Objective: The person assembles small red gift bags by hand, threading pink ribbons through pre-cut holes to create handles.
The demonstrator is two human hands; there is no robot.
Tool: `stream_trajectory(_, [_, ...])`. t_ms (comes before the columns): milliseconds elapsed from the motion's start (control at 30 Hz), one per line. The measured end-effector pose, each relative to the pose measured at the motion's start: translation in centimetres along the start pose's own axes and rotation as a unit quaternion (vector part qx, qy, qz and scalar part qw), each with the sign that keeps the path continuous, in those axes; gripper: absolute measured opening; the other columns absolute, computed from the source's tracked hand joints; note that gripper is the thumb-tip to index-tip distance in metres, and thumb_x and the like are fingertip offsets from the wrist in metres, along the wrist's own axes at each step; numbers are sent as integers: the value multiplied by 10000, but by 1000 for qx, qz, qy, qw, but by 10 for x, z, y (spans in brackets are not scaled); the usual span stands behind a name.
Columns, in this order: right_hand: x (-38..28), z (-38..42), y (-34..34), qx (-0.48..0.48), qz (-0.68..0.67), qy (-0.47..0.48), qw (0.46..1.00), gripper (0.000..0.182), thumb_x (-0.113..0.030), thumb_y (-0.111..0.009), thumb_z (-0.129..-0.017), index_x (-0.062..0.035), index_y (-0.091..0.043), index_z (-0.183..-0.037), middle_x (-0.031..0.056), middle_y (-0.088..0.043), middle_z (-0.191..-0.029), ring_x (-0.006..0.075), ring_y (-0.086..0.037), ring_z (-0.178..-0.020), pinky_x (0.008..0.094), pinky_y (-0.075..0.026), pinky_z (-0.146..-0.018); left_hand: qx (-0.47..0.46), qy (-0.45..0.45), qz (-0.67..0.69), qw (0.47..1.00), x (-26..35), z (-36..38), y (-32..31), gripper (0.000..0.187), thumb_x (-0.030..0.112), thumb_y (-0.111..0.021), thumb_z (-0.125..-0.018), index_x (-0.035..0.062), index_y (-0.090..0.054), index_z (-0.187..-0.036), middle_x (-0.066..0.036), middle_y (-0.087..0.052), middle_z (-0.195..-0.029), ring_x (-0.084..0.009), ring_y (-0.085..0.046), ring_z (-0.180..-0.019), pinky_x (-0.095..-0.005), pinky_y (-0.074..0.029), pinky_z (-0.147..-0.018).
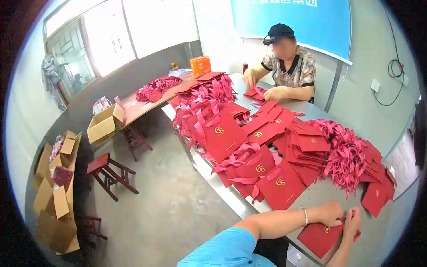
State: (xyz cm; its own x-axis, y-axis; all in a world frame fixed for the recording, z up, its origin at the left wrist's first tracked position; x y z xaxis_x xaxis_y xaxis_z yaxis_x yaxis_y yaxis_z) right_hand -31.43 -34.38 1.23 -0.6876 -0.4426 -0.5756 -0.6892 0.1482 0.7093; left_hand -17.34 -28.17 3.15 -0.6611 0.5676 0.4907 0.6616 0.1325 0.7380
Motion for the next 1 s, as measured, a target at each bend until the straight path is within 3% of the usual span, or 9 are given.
stream_trajectory(133, [26,-2,-12,-10,-78,-25,997,155,-168,-526,-945,-15,-535,-925,47,-506,-717,152,-479,-655,313,-420,-617,-8,2,18,1000,-1,2,6,317,328,-624,-720,14,-665,-705,-201,-639,-707,-404,-626,-736,-506,-490,-712])
stream_trajectory(267, [23,0,-6,2,-81,6,997,160,-173,-526,-951,-15,-535,-921,38,-508,-725,134,-475,-640,299,-416,-595,-42,12,49,998,4,2,2,309,337,-631,-742,31,-671,-762,-204,-647,-759,-402,-626,-803,-502,-478,-790])
stream_trajectory(433, [34,3,-9,-7,-118,-38,992,152,-166,-524,-952,-17,-535,-923,38,-514,-750,109,-470,-648,272,-417,-600,-58,25,72,995,7,3,3,307,348,-644,-756,43,-674,-770,-205,-650,-797,-400,-621,-855,-494,-456,-856])
stream_trajectory(500, [32,1,-7,7,-127,-35,991,153,-168,-525,-952,-17,-535,-926,40,-523,-761,112,-477,-660,273,-421,-608,-21,9,84,996,13,2,10,304,346,-653,-745,45,-679,-770,-202,-649,-769,-395,-628,-806,-498,-477,-799])
stream_trajectory(600, [23,3,9,68,-77,9,995,157,-170,-529,-951,-15,-555,-964,39,-552,-801,122,-510,-713,283,-440,-637,-51,5,89,995,8,-3,0,289,334,-653,-742,47,-683,-766,-198,-646,-736,-391,-631,-742,-494,-500,-713])
stream_trajectory(667, [13,7,18,136,-115,20,984,150,-144,-549,-939,-15,-579,-1009,37,-565,-825,132,-526,-751,291,-458,-673,-37,-18,61,997,11,-4,5,288,344,-658,-759,57,-661,-781,-181,-646,-741,-391,-629,-709,-491,-494,-638])
stream_trajectory(733, [5,13,29,189,-76,60,977,145,-114,-570,-927,-18,-595,-1033,30,-586,-836,107,-537,-756,269,-466,-690,-31,-24,42,998,28,-2,22,303,357,-663,-775,54,-658,-787,-188,-644,-736,-391,-632,-718,-496,-499,-657])
stream_trajectory(800, [32,12,18,140,-181,-30,973,122,-90,-583,-924,-17,-600,-1021,18,-603,-822,79,-542,-734,241,-465,-676,-18,-30,6,999,48,2,35,307,351,-667,-792,44,-655,-806,-191,-640,-724,-383,-637,-725,-499,-501,-664])
stream_trajectory(1000, [-1,18,21,124,-216,5,968,117,-78,-583,-925,-15,-599,-1023,-10,-603,-800,65,-550,-716,221,-461,-640,-19,-51,-14,998,120,43,81,306,335,-665,-823,48,-603,-741,-147,-624,-670,-356,-626,-626,-452,-503,-577])
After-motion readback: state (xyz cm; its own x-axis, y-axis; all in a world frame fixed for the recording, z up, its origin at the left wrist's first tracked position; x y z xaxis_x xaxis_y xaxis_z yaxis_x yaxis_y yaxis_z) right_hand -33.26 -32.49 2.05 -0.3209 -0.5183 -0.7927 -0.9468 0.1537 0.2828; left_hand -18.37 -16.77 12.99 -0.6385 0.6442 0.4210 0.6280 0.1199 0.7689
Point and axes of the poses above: each hand's wrist, its own z-axis away from the middle knuckle, its own y-axis out of the back of the hand, x = y × z, the point moved 9 cm from there along -z, towards the middle knuckle
